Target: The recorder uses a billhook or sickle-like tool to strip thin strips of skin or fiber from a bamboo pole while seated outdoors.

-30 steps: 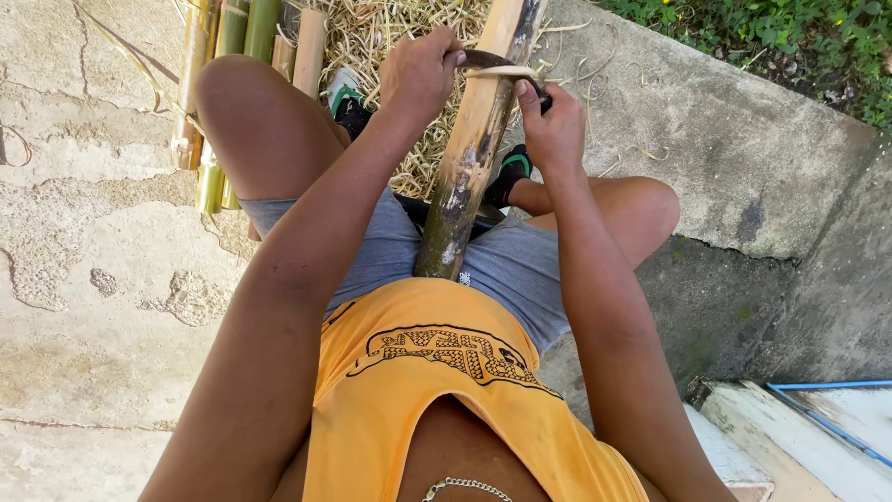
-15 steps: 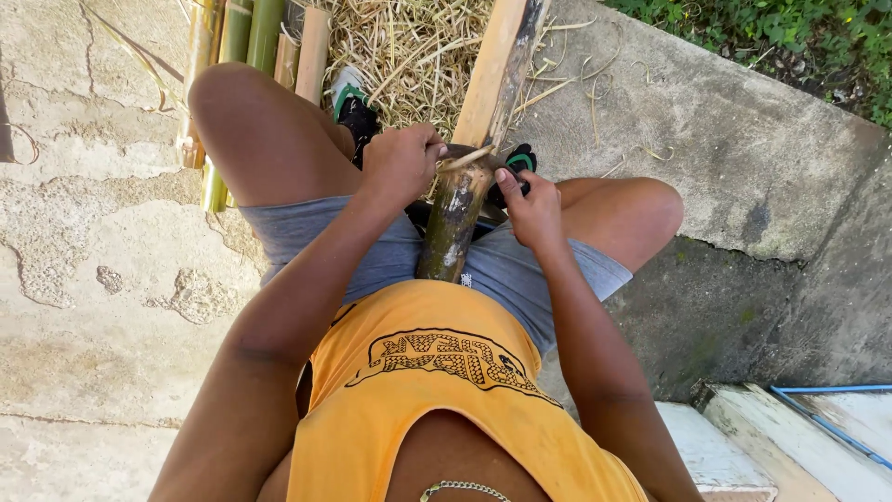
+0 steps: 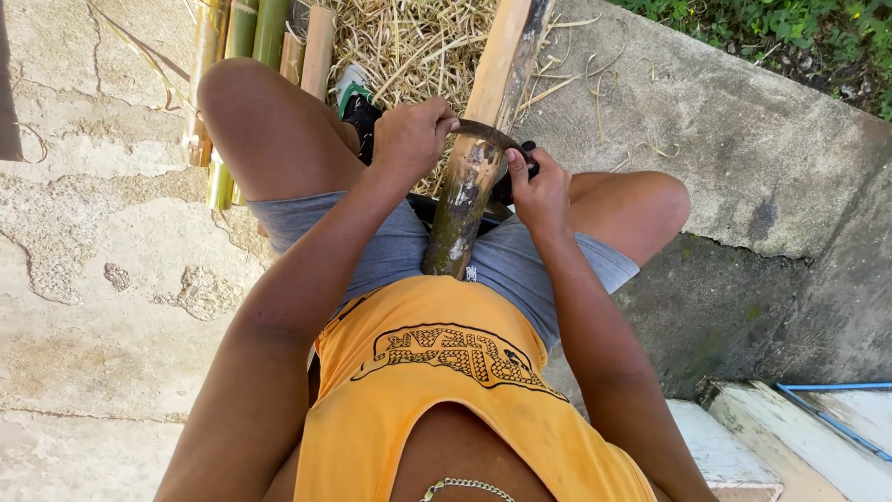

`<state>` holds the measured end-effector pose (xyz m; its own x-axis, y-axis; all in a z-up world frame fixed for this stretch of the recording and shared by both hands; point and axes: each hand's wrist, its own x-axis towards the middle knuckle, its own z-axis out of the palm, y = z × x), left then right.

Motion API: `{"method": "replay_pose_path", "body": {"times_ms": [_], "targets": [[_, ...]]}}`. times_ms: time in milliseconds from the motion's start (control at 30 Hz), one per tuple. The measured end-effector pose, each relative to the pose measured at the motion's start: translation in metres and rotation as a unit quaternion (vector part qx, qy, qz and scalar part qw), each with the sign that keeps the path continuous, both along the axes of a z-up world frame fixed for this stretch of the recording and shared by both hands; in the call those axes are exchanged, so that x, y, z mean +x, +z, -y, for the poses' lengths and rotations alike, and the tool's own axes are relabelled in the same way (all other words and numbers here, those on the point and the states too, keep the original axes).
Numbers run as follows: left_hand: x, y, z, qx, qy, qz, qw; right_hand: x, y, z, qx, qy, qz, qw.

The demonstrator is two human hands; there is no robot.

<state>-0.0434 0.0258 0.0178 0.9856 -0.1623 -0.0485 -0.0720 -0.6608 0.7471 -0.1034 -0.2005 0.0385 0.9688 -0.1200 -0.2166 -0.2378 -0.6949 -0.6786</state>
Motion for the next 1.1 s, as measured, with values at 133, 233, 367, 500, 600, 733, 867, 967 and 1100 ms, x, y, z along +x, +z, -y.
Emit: {"method": "replay_pose_path", "body": {"times_ms": [133,233,367,500,600,733,867,967,1100], "targets": [[-0.021,0.001,-0.004,0.005,-0.016,-0.021,1.0,-0.023,-0.015,0.01,-0.012,0.023,0.03,0.999],[-0.012,0.019,0.0,0.053,-0.028,-0.096,0.994,-0.024,0.009,0.003,-0.003,0.003,-0.029,1.0],[0.01,0.014,0.004,0.068,-0.041,-0.171,0.982,0.01,0.029,0.003,0.083,-0.075,-0.226,0.968],[0.01,0.011,-0.001,0.009,-0.021,-0.112,0.993,-0.003,0.002,0.005,0.019,-0.008,-0.065,0.998],[0.004,0.01,-0.001,0.022,-0.033,-0.104,0.994,-0.019,-0.012,0.002,0.007,0.004,0.019,1.0],[-0.006,0.013,0.0,0.032,-0.029,-0.072,0.996,-0.034,-0.013,-0.001,-0.035,-0.019,0.027,0.999],[0.001,0.02,0.002,0.068,-0.043,-0.108,0.991,-0.019,0.018,-0.003,0.028,-0.037,-0.062,0.997],[0.016,0.014,0.004,0.076,-0.057,-0.177,0.98,0.006,0.024,0.001,0.069,-0.098,-0.206,0.971],[0.006,0.007,0.004,0.017,-0.015,-0.135,0.991,0.003,0.023,0.003,0.03,-0.018,-0.095,0.995]]}}
